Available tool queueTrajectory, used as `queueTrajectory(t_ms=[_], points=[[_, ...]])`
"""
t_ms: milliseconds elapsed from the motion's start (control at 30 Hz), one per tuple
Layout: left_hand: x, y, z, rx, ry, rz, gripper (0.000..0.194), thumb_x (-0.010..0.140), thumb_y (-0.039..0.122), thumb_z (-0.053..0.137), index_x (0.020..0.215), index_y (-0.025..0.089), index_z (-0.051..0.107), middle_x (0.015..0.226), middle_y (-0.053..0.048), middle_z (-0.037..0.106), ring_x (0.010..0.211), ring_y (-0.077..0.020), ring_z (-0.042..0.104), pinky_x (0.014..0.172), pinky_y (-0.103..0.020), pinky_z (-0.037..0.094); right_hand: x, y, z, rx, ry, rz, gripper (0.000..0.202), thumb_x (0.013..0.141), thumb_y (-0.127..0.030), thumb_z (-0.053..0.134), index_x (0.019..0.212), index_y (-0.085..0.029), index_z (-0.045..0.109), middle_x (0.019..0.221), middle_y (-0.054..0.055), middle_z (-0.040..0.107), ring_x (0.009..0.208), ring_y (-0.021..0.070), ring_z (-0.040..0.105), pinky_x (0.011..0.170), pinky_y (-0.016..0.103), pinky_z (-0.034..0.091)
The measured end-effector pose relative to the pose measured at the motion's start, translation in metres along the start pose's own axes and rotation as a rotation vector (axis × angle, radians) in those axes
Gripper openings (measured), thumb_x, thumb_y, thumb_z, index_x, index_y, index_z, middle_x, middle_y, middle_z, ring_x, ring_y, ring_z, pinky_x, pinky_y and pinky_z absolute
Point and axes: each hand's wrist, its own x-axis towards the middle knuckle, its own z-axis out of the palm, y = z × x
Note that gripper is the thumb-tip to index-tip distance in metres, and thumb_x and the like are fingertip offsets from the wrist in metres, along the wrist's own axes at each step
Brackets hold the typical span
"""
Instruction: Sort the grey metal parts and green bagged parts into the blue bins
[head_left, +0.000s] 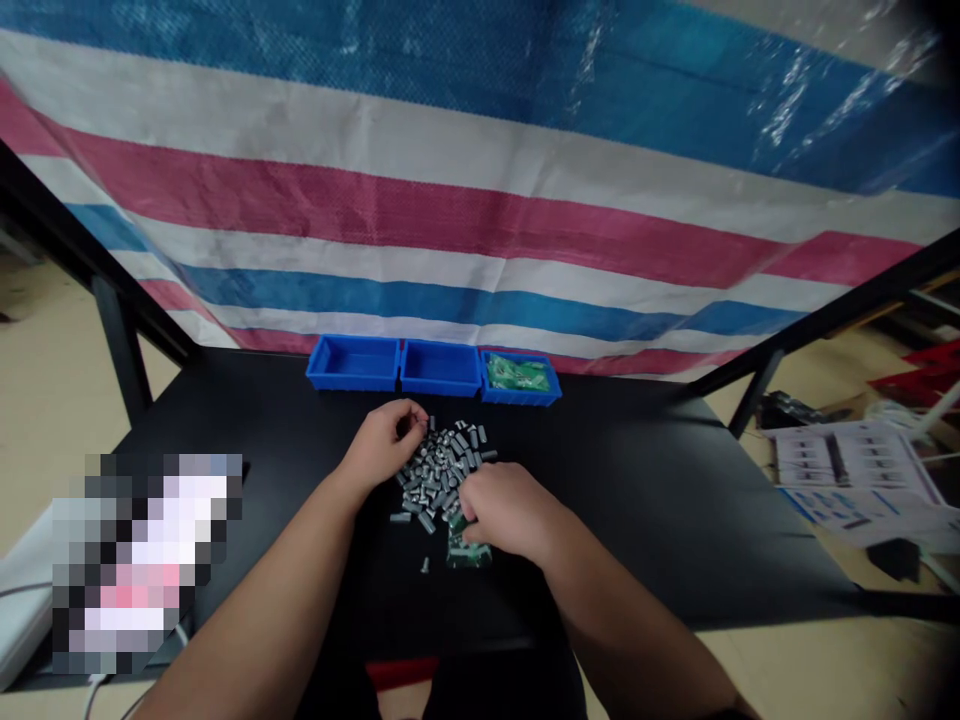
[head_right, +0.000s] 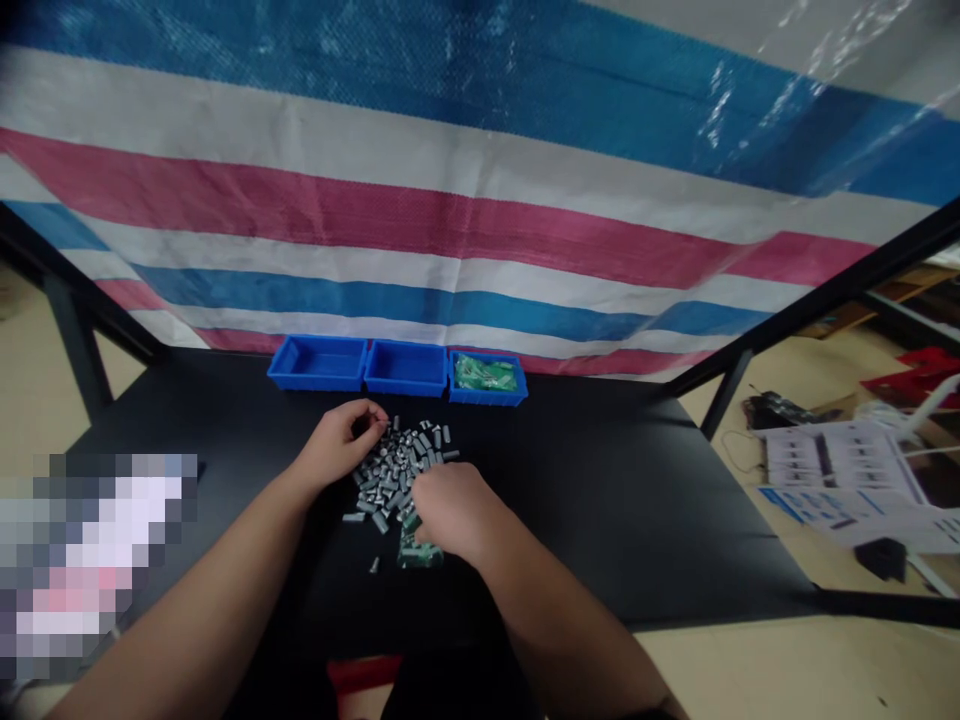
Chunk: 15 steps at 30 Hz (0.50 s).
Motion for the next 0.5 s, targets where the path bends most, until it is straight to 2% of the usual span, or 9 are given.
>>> queueTrajectory(t_ms=[100, 167, 233, 300, 333, 367, 500], points=[[0.000, -0.001, -0.001, 0.006, 0.012, 0.000, 0.013, 0.090, 0.028, 0.061, 0.094, 0.020, 0.070, 0.078, 0.000, 0.066, 0.070, -0.0137, 0.059, 0.064, -0.026, 0.043, -0.002, 0.001, 0.003, -0.021, 0.023, -0.033, 0.008, 0.082, -0.027, 0.076, 0.082, -0.019, 0.076, 0.086, 0.007, 0.075, 0.085, 0.0245, 0.070, 0.065, 0.030, 0.040], [0.000, -0.001, -0.001, 0.007, 0.014, -0.010, 0.013, 0.090, 0.029, 0.061, 0.094, 0.021, 0.070, 0.078, 0.001, 0.066, 0.070, -0.0137, 0.059, 0.063, -0.026, 0.043, -0.003, 0.001, 0.003, -0.032, 0.049, -0.029, 0.009, 0.084, -0.027, 0.073, 0.083, -0.019, 0.077, 0.086, 0.007, 0.075, 0.084, 0.0241, 0.070, 0.066, 0.030, 0.041], [0.000, -0.001, -0.001, 0.002, 0.017, -0.023, 0.014, 0.090, 0.030, 0.061, 0.094, 0.021, 0.070, 0.077, 0.001, 0.066, 0.069, -0.0135, 0.059, 0.064, -0.026, 0.043, -0.004, -0.001, 0.002, -0.026, 0.046, -0.008, 0.021, 0.081, -0.039, 0.078, 0.087, -0.019, 0.078, 0.089, 0.008, 0.075, 0.085, 0.0255, 0.070, 0.066, 0.031, 0.043], [0.001, -0.001, -0.001, 0.001, 0.023, -0.031, 0.014, 0.090, 0.030, 0.061, 0.095, 0.021, 0.070, 0.077, 0.001, 0.065, 0.068, -0.0134, 0.059, 0.064, -0.026, 0.044, -0.005, -0.005, 0.001, -0.020, 0.003, 0.015, 0.042, 0.071, -0.053, 0.087, 0.091, -0.018, 0.078, 0.090, 0.009, 0.076, 0.086, 0.0277, 0.071, 0.067, 0.031, 0.045], [0.001, 0.000, -0.001, 0.003, 0.026, -0.033, 0.014, 0.090, 0.030, 0.061, 0.095, 0.021, 0.070, 0.077, 0.001, 0.066, 0.068, -0.0134, 0.059, 0.064, -0.026, 0.044, -0.004, -0.007, 0.001, -0.025, -0.021, 0.022, 0.047, 0.066, -0.056, 0.090, 0.091, -0.018, 0.078, 0.090, 0.009, 0.076, 0.086, 0.0282, 0.071, 0.067, 0.031, 0.045], [0.001, 0.000, -0.001, 0.006, 0.029, -0.034, 0.014, 0.089, 0.030, 0.061, 0.095, 0.021, 0.070, 0.077, 0.001, 0.066, 0.068, -0.0136, 0.059, 0.064, -0.026, 0.044, -0.003, -0.010, 0.001, -0.036, -0.036, 0.025, 0.047, 0.065, -0.054, 0.091, 0.091, -0.017, 0.078, 0.089, 0.010, 0.075, 0.086, 0.0281, 0.071, 0.067, 0.031, 0.046], [0.001, -0.001, -0.001, 0.017, 0.022, -0.037, 0.014, 0.089, 0.030, 0.061, 0.095, 0.021, 0.070, 0.080, 0.000, 0.067, 0.070, -0.0141, 0.060, 0.063, -0.026, 0.043, 0.000, -0.011, 0.010, -0.069, -0.014, -0.018, 0.022, 0.075, -0.035, 0.084, 0.087, -0.016, 0.078, 0.086, 0.010, 0.074, 0.082, 0.0250, 0.070, 0.066, 0.029, 0.044]])
